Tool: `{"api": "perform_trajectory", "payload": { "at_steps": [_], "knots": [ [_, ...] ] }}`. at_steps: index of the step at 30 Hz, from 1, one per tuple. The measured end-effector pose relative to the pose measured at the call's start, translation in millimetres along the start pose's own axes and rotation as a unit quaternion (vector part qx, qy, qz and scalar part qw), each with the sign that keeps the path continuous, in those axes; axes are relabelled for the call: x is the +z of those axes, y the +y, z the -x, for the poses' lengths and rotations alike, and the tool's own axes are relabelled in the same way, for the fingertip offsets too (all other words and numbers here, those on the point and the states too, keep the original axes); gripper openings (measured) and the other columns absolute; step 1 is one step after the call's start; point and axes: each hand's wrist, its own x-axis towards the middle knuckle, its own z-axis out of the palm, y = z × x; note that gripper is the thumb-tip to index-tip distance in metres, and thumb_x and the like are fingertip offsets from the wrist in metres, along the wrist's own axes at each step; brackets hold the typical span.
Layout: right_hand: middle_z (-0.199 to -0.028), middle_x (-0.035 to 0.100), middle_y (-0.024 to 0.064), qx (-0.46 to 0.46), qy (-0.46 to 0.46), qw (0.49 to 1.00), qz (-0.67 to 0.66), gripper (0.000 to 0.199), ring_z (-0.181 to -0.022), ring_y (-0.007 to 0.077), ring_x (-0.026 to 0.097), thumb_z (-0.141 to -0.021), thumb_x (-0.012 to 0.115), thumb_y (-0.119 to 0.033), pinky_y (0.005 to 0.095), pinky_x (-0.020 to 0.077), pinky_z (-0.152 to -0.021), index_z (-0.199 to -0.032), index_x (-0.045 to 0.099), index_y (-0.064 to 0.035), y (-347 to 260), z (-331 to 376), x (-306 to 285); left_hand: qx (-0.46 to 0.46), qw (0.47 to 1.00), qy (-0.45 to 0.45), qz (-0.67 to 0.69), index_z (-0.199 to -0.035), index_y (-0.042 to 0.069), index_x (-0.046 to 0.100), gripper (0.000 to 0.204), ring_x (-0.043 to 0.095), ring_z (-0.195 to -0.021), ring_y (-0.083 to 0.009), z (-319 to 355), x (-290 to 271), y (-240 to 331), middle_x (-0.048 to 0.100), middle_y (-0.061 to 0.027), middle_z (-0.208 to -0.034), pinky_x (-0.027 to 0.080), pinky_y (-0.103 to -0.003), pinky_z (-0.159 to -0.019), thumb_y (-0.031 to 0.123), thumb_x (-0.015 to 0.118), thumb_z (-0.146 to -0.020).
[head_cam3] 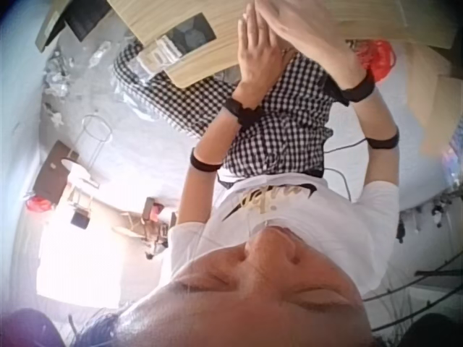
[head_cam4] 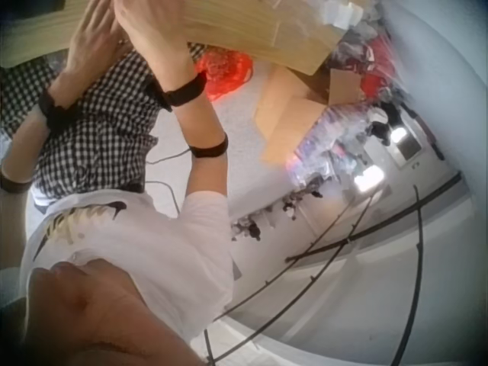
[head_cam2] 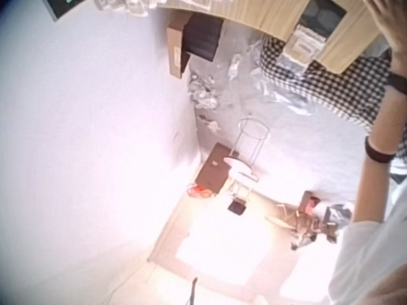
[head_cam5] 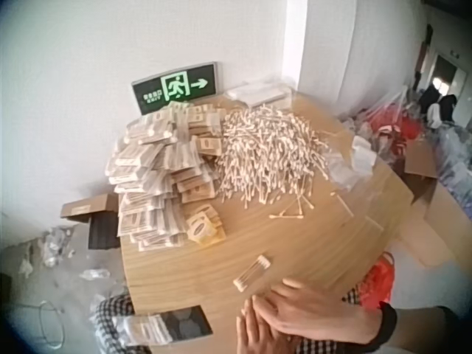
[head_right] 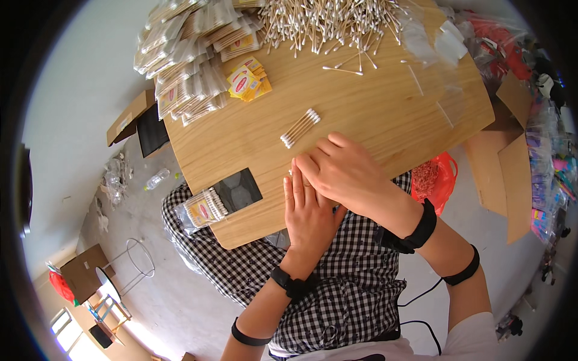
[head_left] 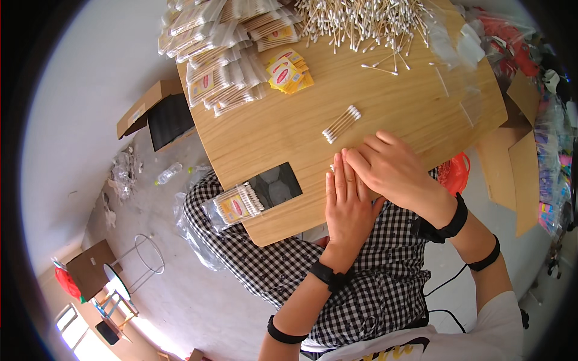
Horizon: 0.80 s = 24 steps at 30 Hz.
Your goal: Manually organizing and packaging cotton swabs into small plastic bags.
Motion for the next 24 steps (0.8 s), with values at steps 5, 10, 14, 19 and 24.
{"api": "perform_trajectory", "payload": {
  "at_steps": [5,10,14,19,24],
  "knots": [
    [-0.074,0.060,0.0022,-0.030,-0.037,0.997,0.062,0.014,-0.075,0.0151,0.059,-0.076,0.064,-0.013,0.0269,0.0440,-0.075,-0.085,0.057,-0.0045,3,0,-2,0.010,1.000,-0.014,-0.006,-0.144,-0.007,0.035,0.088,0.028,-0.145,-0.0355,-2,-1,3,0.032,-0.0233,-0.154,0.025,-0.047,-0.118,0.056,0.057,-0.088],
    [-0.073,0.060,0.0074,0.081,-0.083,0.988,0.100,0.011,-0.077,0.0204,0.061,-0.075,0.062,-0.005,0.0327,0.0460,-0.080,-0.084,0.055,-0.0040,28,30,-28,-0.008,1.000,-0.001,0.024,-0.143,-0.013,0.034,0.096,0.025,-0.145,-0.0389,-2,-3,0,0.029,-0.0286,-0.153,0.023,-0.051,-0.118,0.055,0.066,-0.083],
    [-0.081,0.062,0.0144,0.275,-0.178,0.934,0.141,0.014,-0.083,0.0321,0.060,-0.074,0.059,0.004,0.0401,0.0461,-0.082,-0.086,0.055,0.0002,55,107,-63,-0.003,0.999,0.012,0.031,-0.143,-0.013,0.031,0.098,0.025,-0.145,-0.0388,-3,-3,2,0.028,-0.0287,-0.153,0.023,-0.051,-0.117,0.054,0.066,-0.082],
    [-0.091,0.063,0.0144,0.338,-0.048,0.940,-0.025,0.018,-0.090,0.0342,0.060,-0.078,0.063,0.003,0.0420,0.0465,-0.085,-0.095,0.059,-0.0015,59,103,-58,-0.001,0.998,0.027,0.049,-0.144,-0.013,0.030,0.098,0.026,-0.145,-0.0389,-1,-1,0,0.029,-0.0280,-0.153,0.023,-0.055,-0.116,0.054,0.067,-0.082],
    [-0.087,0.060,0.0089,0.187,0.163,0.947,-0.203,0.015,-0.084,0.0298,0.058,-0.081,0.066,-0.002,0.0405,0.0479,-0.074,-0.096,0.063,-0.0062,36,19,8,0.007,0.997,0.040,0.067,-0.145,-0.011,0.029,0.096,0.027,-0.144,-0.0391,3,-2,-3,0.032,-0.0267,-0.151,0.022,-0.058,-0.115,0.052,0.067,-0.084]
  ]
}}
